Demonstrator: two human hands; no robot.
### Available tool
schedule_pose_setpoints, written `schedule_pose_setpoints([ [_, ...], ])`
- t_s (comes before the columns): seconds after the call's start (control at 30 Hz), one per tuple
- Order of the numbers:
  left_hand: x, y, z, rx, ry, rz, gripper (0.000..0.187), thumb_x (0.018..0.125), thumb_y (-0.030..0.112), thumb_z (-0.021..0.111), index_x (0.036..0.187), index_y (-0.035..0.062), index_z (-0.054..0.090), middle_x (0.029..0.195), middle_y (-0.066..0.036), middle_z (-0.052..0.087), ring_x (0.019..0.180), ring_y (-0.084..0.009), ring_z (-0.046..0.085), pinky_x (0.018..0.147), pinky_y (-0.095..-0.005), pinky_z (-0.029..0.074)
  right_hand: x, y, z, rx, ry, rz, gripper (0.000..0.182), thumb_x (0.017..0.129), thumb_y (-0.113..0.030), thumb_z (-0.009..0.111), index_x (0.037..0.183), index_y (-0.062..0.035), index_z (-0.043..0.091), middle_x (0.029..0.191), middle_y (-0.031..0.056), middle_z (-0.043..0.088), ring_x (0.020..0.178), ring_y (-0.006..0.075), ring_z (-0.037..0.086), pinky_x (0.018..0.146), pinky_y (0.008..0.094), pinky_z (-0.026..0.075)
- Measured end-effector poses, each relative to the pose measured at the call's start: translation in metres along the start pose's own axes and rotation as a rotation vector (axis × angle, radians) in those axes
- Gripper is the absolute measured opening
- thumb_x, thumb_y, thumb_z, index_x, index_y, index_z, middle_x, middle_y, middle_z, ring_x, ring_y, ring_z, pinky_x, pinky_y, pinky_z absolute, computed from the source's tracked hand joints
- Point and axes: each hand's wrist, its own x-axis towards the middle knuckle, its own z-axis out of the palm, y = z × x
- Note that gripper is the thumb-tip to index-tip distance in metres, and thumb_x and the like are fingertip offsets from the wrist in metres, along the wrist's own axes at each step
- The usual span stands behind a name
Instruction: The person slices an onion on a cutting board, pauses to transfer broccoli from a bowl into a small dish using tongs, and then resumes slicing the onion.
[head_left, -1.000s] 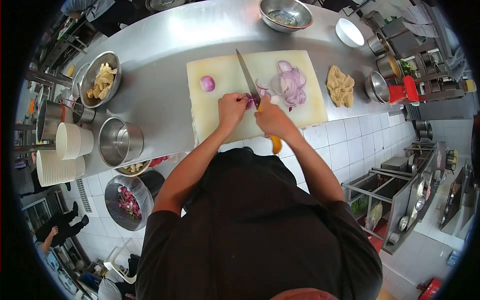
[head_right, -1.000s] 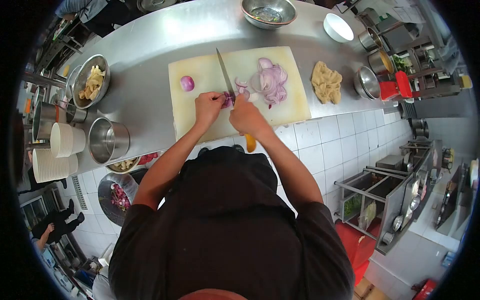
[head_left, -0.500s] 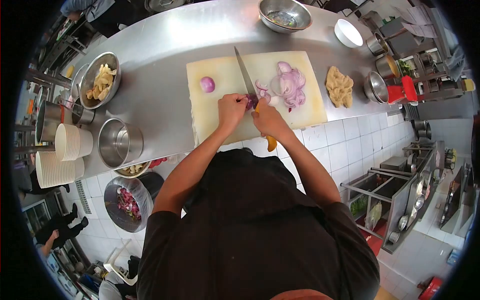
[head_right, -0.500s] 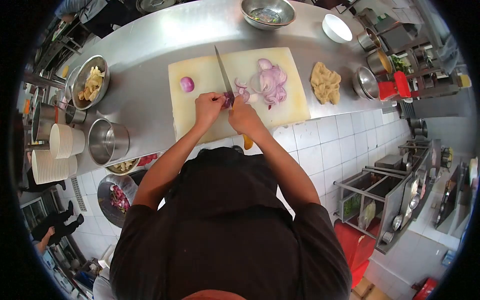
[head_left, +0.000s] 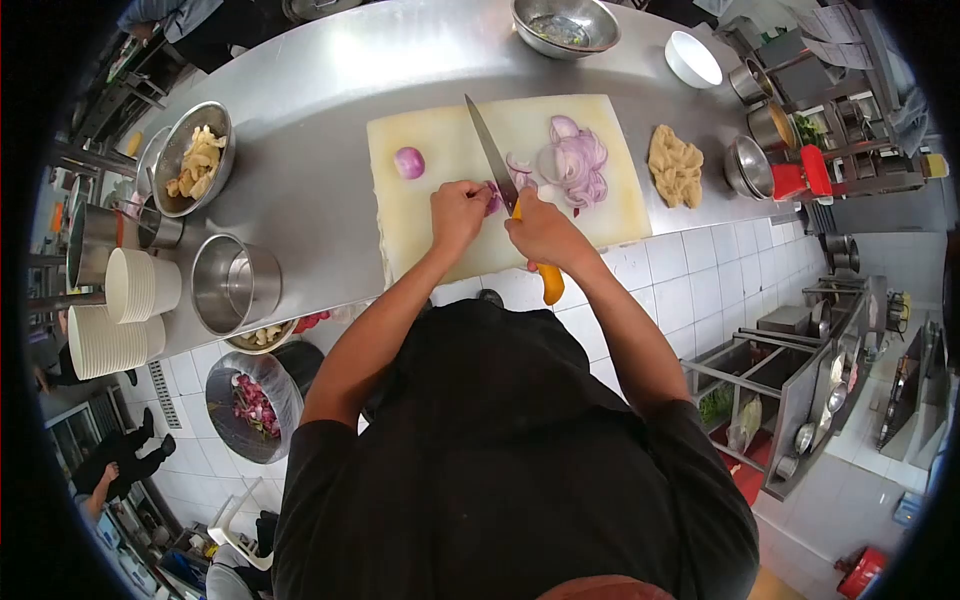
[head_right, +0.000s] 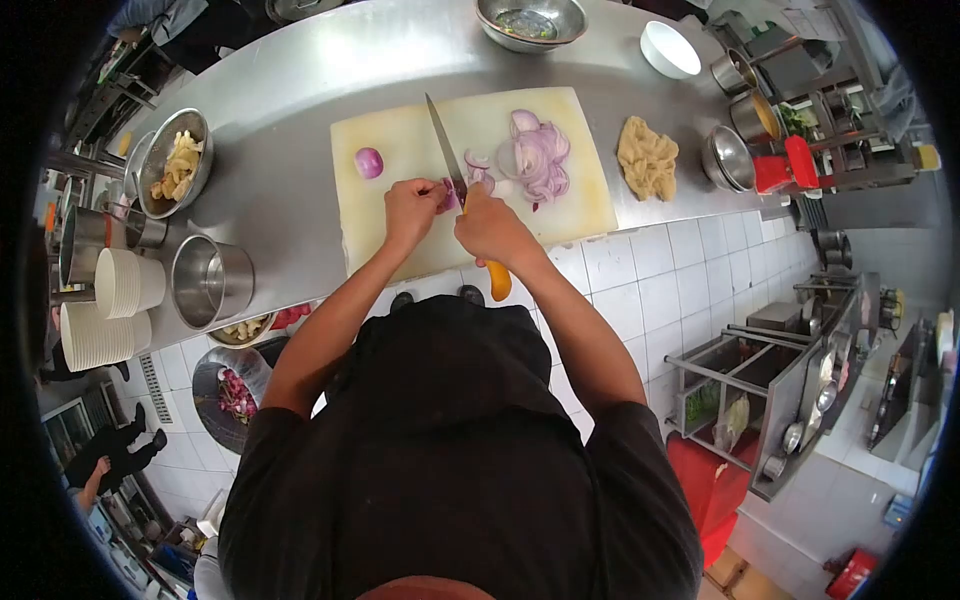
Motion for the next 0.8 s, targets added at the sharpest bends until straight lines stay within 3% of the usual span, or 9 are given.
schedule_pose_setpoints([
  [0.13, 0.0, -0.004, 0.002, -0.015, -0.003, -0.015, 0.019, 0.084, 0.017, 0.068, 0.085, -0.0003, 0.076, 0.068, -0.016, 0.07, 0.059, -0.0229, 0.068, 0.06, -0.0348, 0.052, -0.001, -0.003, 0.004, 0.016, 0.002, 0.028, 0.026, 0.09, -0.009, 0.05, 0.105, 0.0088, 0.039, 0.077, 0.0265, 0.064, 0.051, 0.0327, 0.065, 0.049, 0.0424, 0.054],
  [0.33, 0.002, -0.013, 0.007, -0.02, 0.049, 0.01, 0.018, 0.084, 0.015, 0.067, 0.086, -0.0006, 0.076, 0.069, -0.016, 0.071, 0.06, -0.0247, 0.068, 0.062, -0.0349, 0.053, 0.041, 0.04, 0.047, -0.167, 0.206, -0.159, 0.026, 0.089, -0.009, 0.051, 0.105, 0.0078, 0.041, 0.081, 0.0302, 0.066, 0.055, 0.0357, 0.067, 0.051, 0.0427, 0.055],
  [0.43, 0.004, -0.016, 0.008, -0.049, 0.028, 0.005, 0.018, 0.084, 0.014, 0.067, 0.087, -0.0011, 0.076, 0.07, -0.017, 0.071, 0.06, -0.025, 0.069, 0.062, -0.0345, 0.054, 0.024, 0.017, 0.019, -0.033, 0.091, -0.053, 0.028, 0.088, -0.008, 0.05, 0.108, 0.0092, 0.041, 0.081, 0.0291, 0.066, 0.055, 0.0348, 0.067, 0.051, 0.0423, 0.055],
  [0.53, 0.001, -0.01, 0.004, 0.023, -0.002, 0.007, 0.018, 0.086, 0.014, 0.07, 0.088, -0.0026, 0.076, 0.071, -0.012, 0.073, 0.062, -0.0142, 0.069, 0.06, -0.0285, 0.054, 0.005, -0.001, 0.003, -0.017, 0.031, 0.012, 0.03, 0.088, -0.008, 0.049, 0.111, 0.0108, 0.041, 0.082, 0.0285, 0.066, 0.055, 0.0337, 0.067, 0.052, 0.0419, 0.056],
  [0.63, 0.0, -0.006, 0.002, 0.011, 0.001, 0.009, 0.019, 0.084, 0.015, 0.066, 0.086, -0.0013, 0.076, 0.068, -0.017, 0.07, 0.059, -0.0239, 0.068, 0.059, -0.0348, 0.053, -0.009, -0.012, 0.0, -0.051, -0.022, 0.053, 0.034, 0.089, -0.008, 0.049, 0.114, 0.0125, 0.041, 0.083, 0.0288, 0.066, 0.054, 0.0328, 0.067, 0.052, 0.0415, 0.056],
  [0.8, -0.002, -0.002, 0.001, -0.006, -0.013, -0.032, 0.02, 0.084, 0.016, 0.065, 0.086, -0.0007, 0.076, 0.068, -0.017, 0.07, 0.058, -0.0244, 0.067, 0.059, -0.0349, 0.052, -0.006, 0.0, 0.014, -0.051, 0.005, 0.027, 0.033, 0.092, -0.011, 0.05, 0.114, 0.0113, 0.038, 0.079, 0.0267, 0.065, 0.051, 0.0319, 0.066, 0.049, 0.0418, 0.054],
])
